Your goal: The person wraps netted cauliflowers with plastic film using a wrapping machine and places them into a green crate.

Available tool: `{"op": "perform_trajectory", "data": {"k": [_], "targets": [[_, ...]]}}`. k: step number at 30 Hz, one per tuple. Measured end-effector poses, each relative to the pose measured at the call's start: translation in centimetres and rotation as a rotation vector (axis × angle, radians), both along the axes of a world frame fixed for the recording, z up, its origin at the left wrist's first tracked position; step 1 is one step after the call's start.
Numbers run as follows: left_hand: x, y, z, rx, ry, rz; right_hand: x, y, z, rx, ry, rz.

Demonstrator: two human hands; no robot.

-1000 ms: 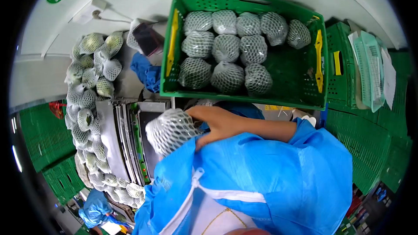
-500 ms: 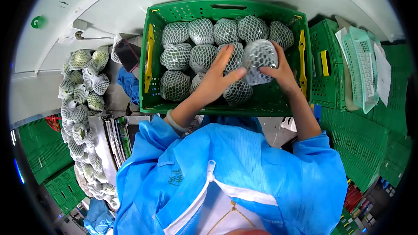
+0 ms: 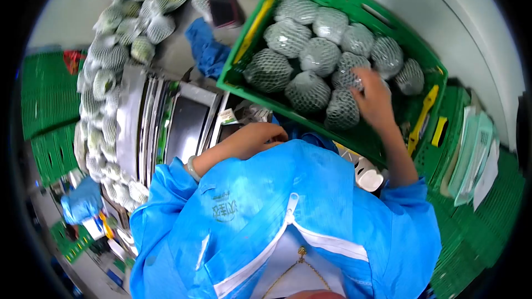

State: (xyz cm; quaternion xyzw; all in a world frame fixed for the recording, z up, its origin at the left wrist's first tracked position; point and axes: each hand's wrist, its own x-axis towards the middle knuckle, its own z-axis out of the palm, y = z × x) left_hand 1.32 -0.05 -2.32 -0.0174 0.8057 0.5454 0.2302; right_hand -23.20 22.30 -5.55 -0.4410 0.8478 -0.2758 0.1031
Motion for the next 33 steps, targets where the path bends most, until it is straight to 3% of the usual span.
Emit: {"op": "perform_trajectory", "data": {"k": [1, 2, 4, 8, 12, 16, 18, 20, 22, 23, 24, 25, 26, 27, 28, 29, 32, 33], "targets": [[2.2, 0.1, -1.3, -0.076, 0.020, 0.023, 2.5, -2.5, 1.0, -0.038, -0.308, 0.196], [4.2, 0.1, -2.4, -0.160, 0.039, 0.050, 4.7, -5.0, 1.7, -0.016, -0.380, 0.491], [7.1, -0.3, -4.7, -0.089, 0.104, 0.073, 10.0, -9.6, -0.9, 0.033, -0.640, 0.868], [12.3, -1.3, -8.2, 0.003, 0.241, 0.188, 17.6, -14.7, -6.0, 0.225, -0.886, 0.989], [17.6, -1.6, -8.3, -0.013, 0.012, 0.467, 20.7, -18.6, -10.0, 0.484, -1.048, 1.112], [22.2, -3.5, -5.9, 0.012, 0.003, 0.637, 25.7, -22.0, -13.5, 0.437, -0.314, 1.241], [24.3, -4.7, -4.4, 0.052, -0.051, 0.666, 27.7, -24.0, -15.6, 0.589, 0.053, 1.200], [27.0, -5.8, -5.0, 0.081, 0.048, 0.766, 29.0, -24.9, -20.1, 0.607, 0.073, 1.350], [32.1, -7.5, -4.2, 0.220, 0.201, 0.881, 30.0, -25.2, -22.7, 0.704, -0.083, 1.420], [35.1, -8.7, -3.5, 0.402, 0.242, 1.147, 30.8, -25.7, -19.7, 0.631, -0.178, 1.398], [38.7, -10.1, -2.9, 0.591, 0.281, 1.404, 30.2, -26.2, -19.7, 0.665, -0.075, 1.459], [42.7, -11.3, -4.6, 0.553, 0.434, 1.707, 30.4, -26.3, -17.9, 0.627, -0.083, 1.367], [46.9, -12.8, -4.1, 0.200, 0.294, 2.013, 30.6, -26.7, -15.0, 0.590, -0.088, 1.278], [51.6, -13.8, -6.9, -0.280, 0.332, 2.015, 31.1, -27.4, -12.4, 0.603, -0.022, 1.271], [54.5, -14.4, -6.2, -0.762, 0.164, 1.896, 31.8, -27.8, -9.9, 0.619, 0.041, 1.259], [56.8, -14.9, -6.4, -0.924, 0.022, 1.721, 32.4, -28.2, -8.1, 0.633, 0.103, 1.241], [59.7, -15.7, -11.7, -1.100, -0.316, 1.180, 33.9, -29.0, -5.6, 0.622, 0.077, 1.201], [59.6, -16.6, -12.5, -1.164, -0.251, 1.177, 34.1, -29.1, -5.7, 0.594, 0.095, 1.208]]}}
